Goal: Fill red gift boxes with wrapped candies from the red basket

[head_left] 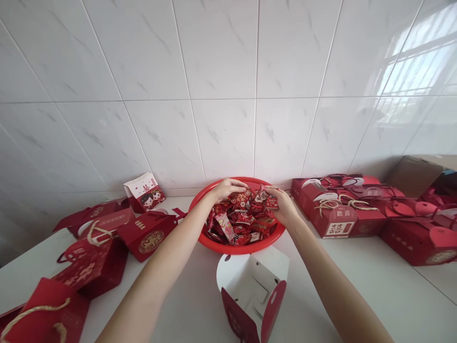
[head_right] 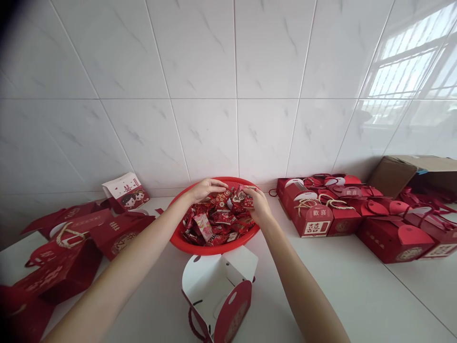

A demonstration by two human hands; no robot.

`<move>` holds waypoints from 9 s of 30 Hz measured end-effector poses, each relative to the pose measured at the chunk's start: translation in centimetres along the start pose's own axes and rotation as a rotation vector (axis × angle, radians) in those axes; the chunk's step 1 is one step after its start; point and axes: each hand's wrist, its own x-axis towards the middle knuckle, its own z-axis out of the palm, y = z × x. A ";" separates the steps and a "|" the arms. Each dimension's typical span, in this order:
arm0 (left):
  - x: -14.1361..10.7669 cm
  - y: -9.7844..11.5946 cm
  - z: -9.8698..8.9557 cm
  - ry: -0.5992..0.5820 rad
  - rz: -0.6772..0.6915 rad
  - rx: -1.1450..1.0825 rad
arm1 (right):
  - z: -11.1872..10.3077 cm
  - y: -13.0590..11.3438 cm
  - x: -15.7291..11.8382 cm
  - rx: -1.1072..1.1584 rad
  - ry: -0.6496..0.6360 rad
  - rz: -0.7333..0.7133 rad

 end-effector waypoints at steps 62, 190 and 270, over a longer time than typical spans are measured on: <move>-0.7 0.2 0.9 -0.193 -0.118 0.370 | -0.7 0.6 0.4 -0.111 -0.083 -0.085; 0.2 0.2 3.2 -0.151 0.212 0.048 | -1.3 0.5 0.9 -0.059 -0.176 -0.137; -18.8 5.3 4.7 -0.341 0.004 0.966 | 0.4 -7.5 -11.5 -1.125 -1.016 -0.427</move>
